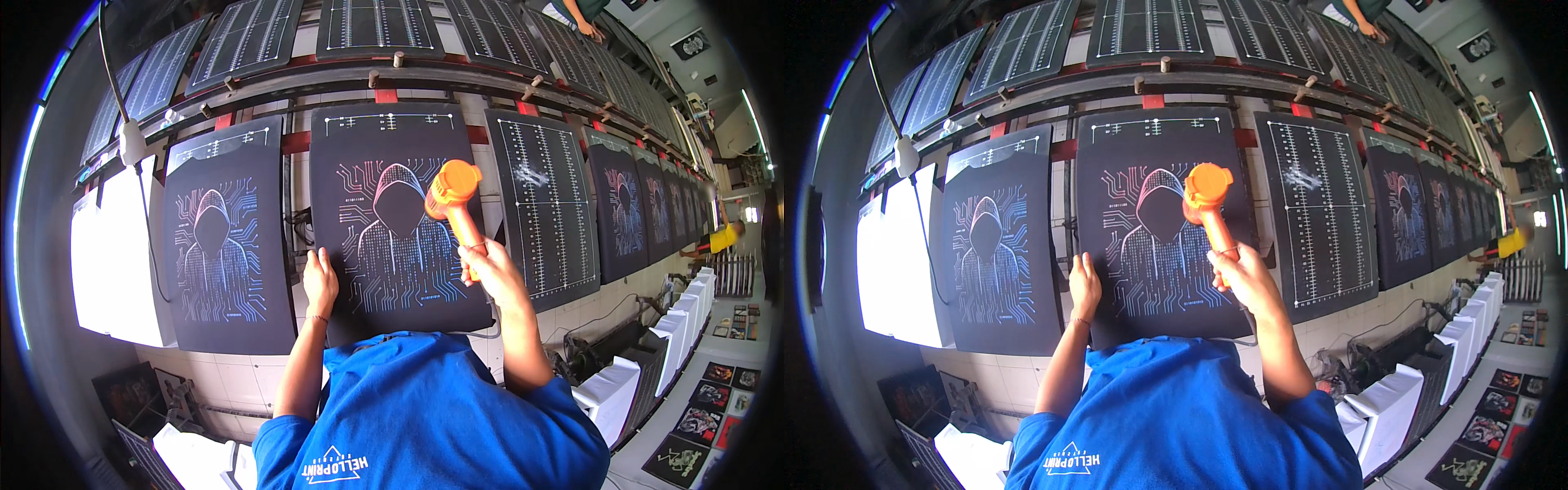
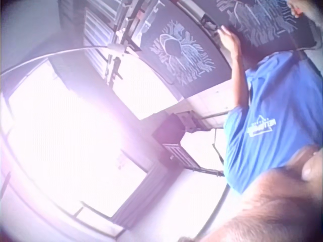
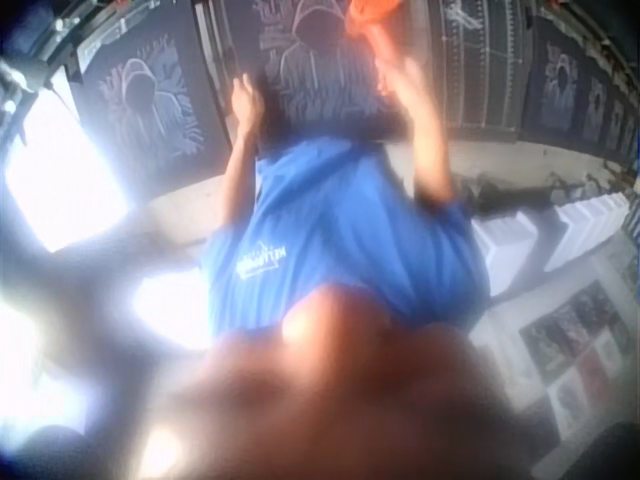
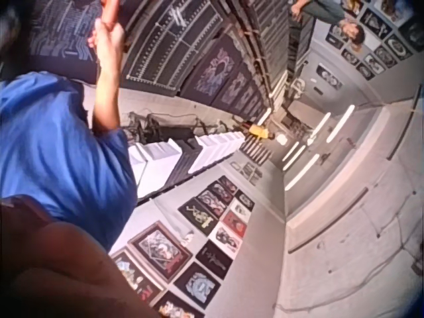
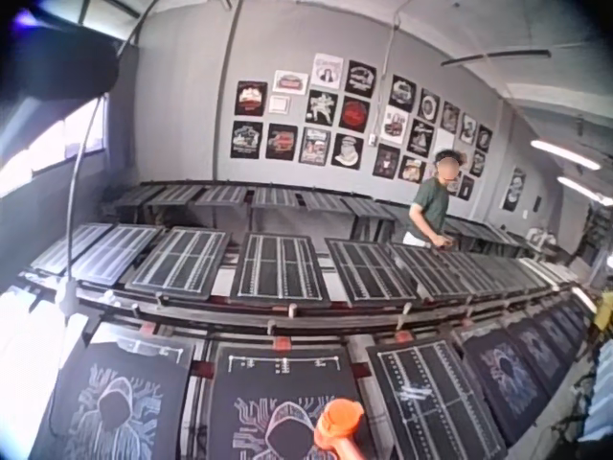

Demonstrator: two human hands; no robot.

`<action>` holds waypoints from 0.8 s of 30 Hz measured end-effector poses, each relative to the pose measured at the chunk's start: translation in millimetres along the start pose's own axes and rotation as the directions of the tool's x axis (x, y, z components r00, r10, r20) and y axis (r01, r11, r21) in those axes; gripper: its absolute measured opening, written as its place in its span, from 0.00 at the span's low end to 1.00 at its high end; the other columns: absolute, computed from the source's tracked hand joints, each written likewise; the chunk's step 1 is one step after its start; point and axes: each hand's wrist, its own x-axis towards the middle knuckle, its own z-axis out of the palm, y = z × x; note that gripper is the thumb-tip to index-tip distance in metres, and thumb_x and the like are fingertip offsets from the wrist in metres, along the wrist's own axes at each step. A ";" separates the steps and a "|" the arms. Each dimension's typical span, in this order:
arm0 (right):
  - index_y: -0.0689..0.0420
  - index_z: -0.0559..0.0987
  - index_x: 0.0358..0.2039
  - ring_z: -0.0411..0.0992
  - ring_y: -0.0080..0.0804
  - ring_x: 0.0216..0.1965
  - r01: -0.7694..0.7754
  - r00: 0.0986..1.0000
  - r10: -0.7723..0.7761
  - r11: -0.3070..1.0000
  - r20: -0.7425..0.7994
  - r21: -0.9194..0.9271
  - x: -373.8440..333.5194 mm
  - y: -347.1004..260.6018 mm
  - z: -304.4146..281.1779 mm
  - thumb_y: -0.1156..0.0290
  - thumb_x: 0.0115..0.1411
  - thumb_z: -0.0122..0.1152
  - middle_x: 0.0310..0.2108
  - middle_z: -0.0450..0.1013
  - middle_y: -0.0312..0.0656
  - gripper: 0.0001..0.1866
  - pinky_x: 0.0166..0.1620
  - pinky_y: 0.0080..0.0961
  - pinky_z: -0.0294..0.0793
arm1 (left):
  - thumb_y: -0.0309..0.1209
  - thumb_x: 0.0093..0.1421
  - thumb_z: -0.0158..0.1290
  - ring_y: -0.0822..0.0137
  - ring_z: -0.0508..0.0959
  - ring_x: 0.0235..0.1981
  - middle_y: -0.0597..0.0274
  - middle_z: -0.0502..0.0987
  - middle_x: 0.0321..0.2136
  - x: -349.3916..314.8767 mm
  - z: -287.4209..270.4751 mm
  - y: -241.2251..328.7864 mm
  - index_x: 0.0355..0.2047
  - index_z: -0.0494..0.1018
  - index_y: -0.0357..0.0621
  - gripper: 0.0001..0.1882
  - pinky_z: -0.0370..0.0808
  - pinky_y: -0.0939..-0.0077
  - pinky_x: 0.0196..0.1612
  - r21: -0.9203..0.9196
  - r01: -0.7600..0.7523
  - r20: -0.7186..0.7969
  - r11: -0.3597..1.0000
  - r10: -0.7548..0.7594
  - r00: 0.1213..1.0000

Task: The person uses an orange heat gun to apply heat to a graphic design on a black t-shirt laid out on a heat press machine. They move the heat gun systematically over the design area while occasionally touching the fabric with their left hand. The person repeats this process on multiple shirts in a row.

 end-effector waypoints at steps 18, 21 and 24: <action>0.61 0.72 0.37 0.71 0.20 0.21 -0.017 0.998 0.008 0.990 0.067 0.139 -9.5 9.2 6.3 0.60 0.61 0.60 0.23 0.70 0.34 0.15 0.23 0.18 0.73 | 0.45 0.69 0.38 0.31 0.73 0.39 0.29 0.74 0.34 -8.5 -10.6 16.8 0.40 0.67 0.32 0.23 0.69 0.46 0.40 -0.116 0.008 -0.039 0.993 -0.013 0.999; 0.60 0.72 0.36 0.70 0.20 0.21 -0.005 0.975 -0.033 0.985 0.219 0.170 -1.1 12.6 31.3 0.60 0.62 0.59 0.23 0.70 0.33 0.15 0.24 0.17 0.72 | 0.43 0.70 0.36 0.32 0.73 0.36 0.30 0.74 0.33 -3.2 1.0 0.5 0.38 0.67 0.31 0.23 0.68 0.46 0.38 -0.048 -0.037 -0.048 0.998 0.035 0.998; 0.60 0.72 0.35 0.70 0.19 0.22 0.016 0.970 -0.056 0.986 0.235 0.168 -6.3 6.8 34.3 0.60 0.63 0.57 0.24 0.69 0.33 0.14 0.26 0.16 0.72 | 0.44 0.70 0.35 0.33 0.72 0.38 0.30 0.73 0.35 -5.7 1.8 -3.7 0.42 0.67 0.32 0.23 0.67 0.47 0.41 -0.053 -0.034 -0.034 0.998 0.033 0.999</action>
